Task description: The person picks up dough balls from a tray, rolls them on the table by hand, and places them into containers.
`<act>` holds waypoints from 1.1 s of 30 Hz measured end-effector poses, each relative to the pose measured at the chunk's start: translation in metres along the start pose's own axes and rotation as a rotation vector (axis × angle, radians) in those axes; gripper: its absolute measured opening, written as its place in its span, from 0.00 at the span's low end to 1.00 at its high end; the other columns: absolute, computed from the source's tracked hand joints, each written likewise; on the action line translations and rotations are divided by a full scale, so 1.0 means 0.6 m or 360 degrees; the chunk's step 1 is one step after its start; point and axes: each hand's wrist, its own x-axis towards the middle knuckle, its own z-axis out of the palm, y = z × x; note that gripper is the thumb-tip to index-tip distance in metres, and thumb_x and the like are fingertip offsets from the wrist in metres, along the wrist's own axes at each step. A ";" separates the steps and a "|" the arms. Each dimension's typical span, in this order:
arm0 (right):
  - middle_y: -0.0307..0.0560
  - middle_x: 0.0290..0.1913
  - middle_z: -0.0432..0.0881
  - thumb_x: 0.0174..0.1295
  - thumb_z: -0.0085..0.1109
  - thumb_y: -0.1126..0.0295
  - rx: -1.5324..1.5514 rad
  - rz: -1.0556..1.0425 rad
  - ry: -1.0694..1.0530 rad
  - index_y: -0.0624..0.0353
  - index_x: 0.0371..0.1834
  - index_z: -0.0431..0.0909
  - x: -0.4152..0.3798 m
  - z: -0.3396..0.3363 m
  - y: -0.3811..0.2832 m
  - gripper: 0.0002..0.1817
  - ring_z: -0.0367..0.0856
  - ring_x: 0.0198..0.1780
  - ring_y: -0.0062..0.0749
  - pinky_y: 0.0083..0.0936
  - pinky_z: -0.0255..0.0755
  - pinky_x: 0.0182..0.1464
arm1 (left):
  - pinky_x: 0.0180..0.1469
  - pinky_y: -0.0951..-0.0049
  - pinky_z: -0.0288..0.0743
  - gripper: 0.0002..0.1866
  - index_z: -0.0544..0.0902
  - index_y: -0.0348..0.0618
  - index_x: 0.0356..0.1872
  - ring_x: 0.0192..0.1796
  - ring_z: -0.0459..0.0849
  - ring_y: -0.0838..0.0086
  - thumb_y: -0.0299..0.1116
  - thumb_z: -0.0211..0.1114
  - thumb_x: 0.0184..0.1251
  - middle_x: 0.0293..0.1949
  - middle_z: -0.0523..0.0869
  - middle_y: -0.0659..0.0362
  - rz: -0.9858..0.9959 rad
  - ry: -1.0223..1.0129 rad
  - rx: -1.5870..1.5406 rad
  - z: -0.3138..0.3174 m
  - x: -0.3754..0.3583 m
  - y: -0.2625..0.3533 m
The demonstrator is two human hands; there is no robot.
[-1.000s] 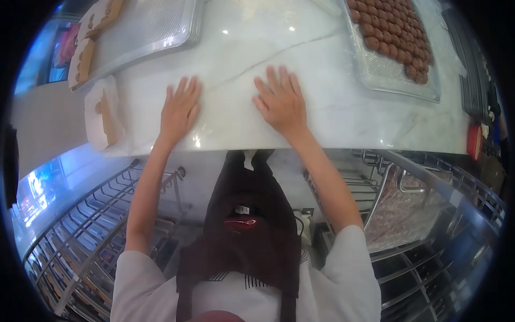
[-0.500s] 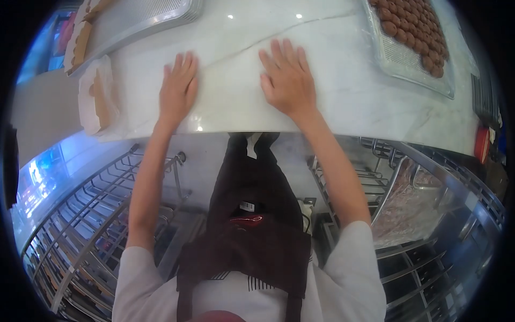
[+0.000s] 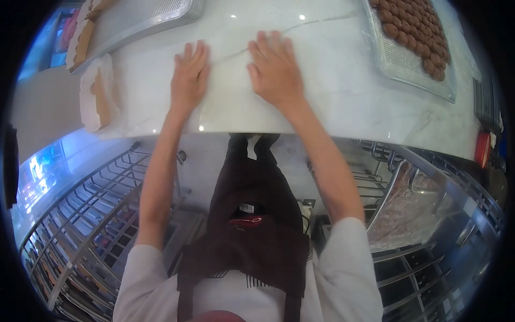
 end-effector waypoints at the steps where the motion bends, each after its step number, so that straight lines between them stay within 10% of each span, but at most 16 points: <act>1: 0.56 0.71 0.72 0.66 0.58 0.64 0.0038 0.0035 0.0032 0.60 0.63 0.79 0.011 0.009 -0.017 0.23 0.66 0.74 0.53 0.52 0.56 0.76 | 0.74 0.42 0.58 0.22 0.78 0.43 0.65 0.73 0.68 0.47 0.29 0.60 0.70 0.70 0.75 0.53 -0.0010 -0.0003 0.0001 0.003 -0.010 0.016; 33: 0.61 0.69 0.74 0.69 0.53 0.74 0.0138 -0.0269 -0.0219 0.60 0.64 0.78 -0.077 -0.030 0.036 0.20 0.68 0.73 0.56 0.50 0.57 0.76 | 0.74 0.51 0.64 0.18 0.83 0.49 0.58 0.73 0.71 0.63 0.33 0.64 0.68 0.66 0.80 0.61 -0.0063 0.0120 -0.0242 -0.033 -0.094 -0.007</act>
